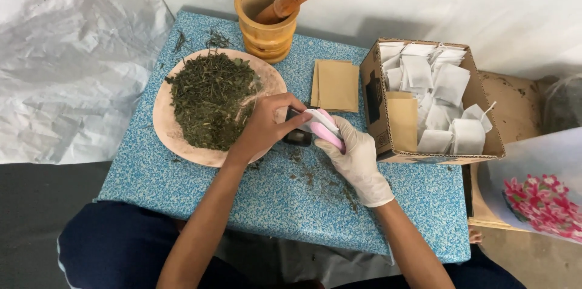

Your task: Sealing small paper bags containing dried tea leaves using a handheld heat sealer.

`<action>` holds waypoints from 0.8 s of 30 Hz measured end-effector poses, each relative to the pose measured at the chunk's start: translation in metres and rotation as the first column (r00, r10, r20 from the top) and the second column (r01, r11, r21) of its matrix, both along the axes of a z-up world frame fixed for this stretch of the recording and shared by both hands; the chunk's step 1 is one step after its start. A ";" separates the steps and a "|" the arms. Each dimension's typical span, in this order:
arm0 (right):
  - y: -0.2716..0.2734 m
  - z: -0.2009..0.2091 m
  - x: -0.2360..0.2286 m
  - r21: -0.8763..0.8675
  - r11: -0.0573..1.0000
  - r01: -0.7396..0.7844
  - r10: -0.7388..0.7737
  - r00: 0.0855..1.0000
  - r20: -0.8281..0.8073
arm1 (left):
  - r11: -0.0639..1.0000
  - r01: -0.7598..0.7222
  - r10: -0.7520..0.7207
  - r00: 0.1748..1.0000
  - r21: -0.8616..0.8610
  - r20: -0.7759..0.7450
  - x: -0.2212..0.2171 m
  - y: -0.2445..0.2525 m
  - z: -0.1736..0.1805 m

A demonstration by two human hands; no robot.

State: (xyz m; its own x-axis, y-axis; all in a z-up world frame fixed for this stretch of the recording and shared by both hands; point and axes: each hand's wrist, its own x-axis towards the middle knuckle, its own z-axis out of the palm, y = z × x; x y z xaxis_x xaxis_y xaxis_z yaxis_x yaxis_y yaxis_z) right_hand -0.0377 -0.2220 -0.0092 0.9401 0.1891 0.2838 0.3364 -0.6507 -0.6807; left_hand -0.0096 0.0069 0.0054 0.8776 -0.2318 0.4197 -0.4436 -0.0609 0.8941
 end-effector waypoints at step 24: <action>0.005 0.000 -0.001 0.099 0.995 -0.024 0.013 0.993 0.118 | 1.000 0.018 -0.019 0.996 0.013 0.085 -0.002 0.004 -0.006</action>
